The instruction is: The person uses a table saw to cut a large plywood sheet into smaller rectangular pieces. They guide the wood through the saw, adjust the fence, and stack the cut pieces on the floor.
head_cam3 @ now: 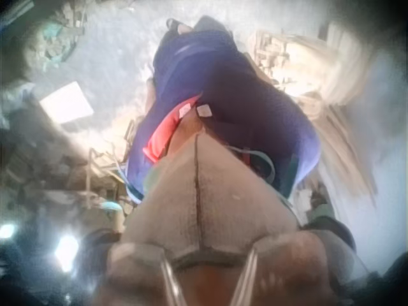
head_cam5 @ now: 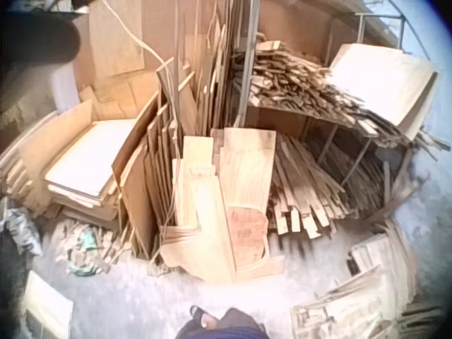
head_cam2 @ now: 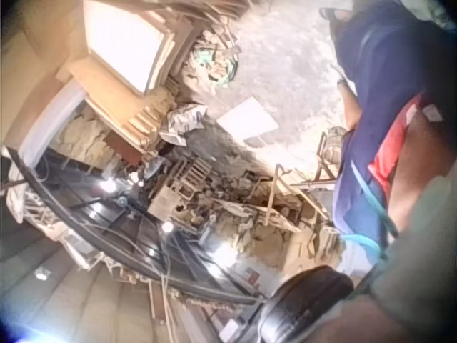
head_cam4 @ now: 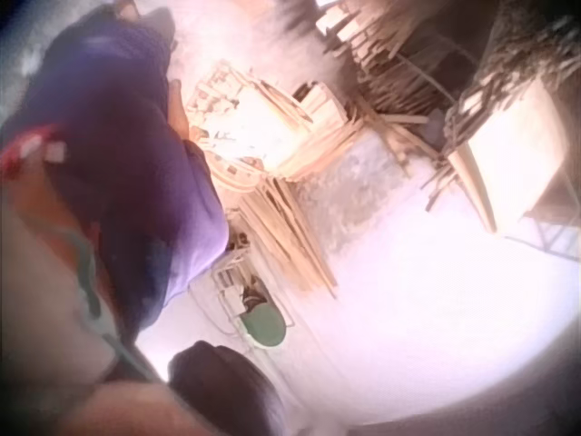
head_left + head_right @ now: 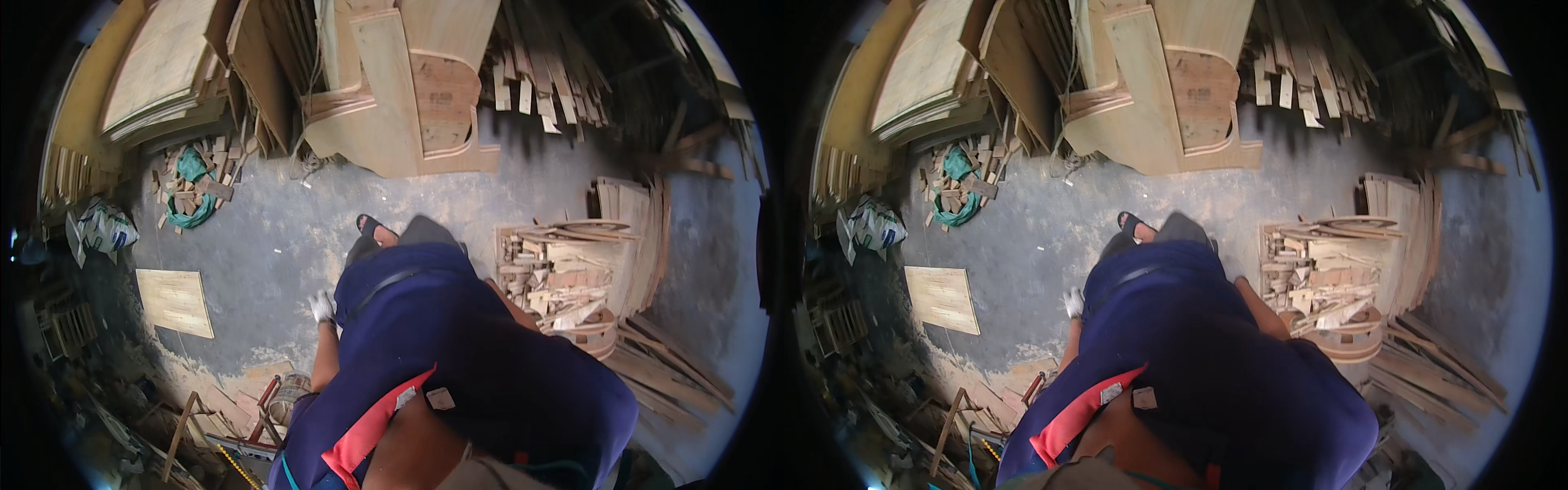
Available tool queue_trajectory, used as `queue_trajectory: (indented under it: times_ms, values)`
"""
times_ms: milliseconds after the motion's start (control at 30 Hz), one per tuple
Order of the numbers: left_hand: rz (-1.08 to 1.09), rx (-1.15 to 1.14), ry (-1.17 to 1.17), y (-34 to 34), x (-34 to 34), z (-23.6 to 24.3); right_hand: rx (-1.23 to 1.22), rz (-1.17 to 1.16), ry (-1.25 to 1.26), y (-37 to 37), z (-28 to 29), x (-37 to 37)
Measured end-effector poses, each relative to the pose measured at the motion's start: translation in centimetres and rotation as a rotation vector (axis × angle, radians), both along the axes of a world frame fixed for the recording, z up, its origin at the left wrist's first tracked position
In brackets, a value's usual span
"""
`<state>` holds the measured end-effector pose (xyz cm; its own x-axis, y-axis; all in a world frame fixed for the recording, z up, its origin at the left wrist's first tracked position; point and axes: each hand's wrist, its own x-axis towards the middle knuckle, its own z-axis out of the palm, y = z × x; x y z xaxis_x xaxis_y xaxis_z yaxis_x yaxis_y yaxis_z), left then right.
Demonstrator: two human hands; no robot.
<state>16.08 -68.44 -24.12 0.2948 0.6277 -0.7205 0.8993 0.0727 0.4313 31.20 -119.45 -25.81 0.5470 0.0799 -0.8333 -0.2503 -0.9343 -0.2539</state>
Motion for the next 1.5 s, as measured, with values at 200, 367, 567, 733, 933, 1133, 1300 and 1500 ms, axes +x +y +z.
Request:
queue_trajectory:
  times_ms: [200, 367, 567, 733, 933, 1133, 1300, 1500]
  values:
    - [0.019, 0.102, -0.299, 3.1, 6.6, 0.9, 0.151, -0.402, -0.070, 4.2, 3.6, 6.1]
    - [0.113, 0.007, -0.238, 2.7, 4.1, -0.1, 0.180, -0.442, -0.064, 6.1, 4.0, 10.2]
    - [0.248, -0.062, -0.048, -3.9, -4.9, -2.6, 0.134, -0.319, -0.024, 6.4, 1.8, 14.5]
    - [0.162, -0.036, 0.206, -9.5, -8.0, -2.2, 0.161, -0.158, -0.200, 6.9, 0.5, 21.8]
    - [0.187, -0.049, 0.133, -10.7, -1.4, -0.9, 0.198, -0.012, -0.654, 10.8, 7.7, 42.6]
    - [0.245, 0.008, -0.092, -9.9, 6.0, 1.5, 0.406, 0.016, -1.207, 17.1, 22.2, 65.4]
    - [0.328, 0.061, -0.194, -11.7, 9.4, 3.5, 0.394, 0.440, -1.275, 22.4, 28.7, 76.8]
    - [0.501, -0.099, -0.226, -17.2, 9.2, 8.3, 0.181, 0.672, -1.088, 29.3, 29.0, 82.4]
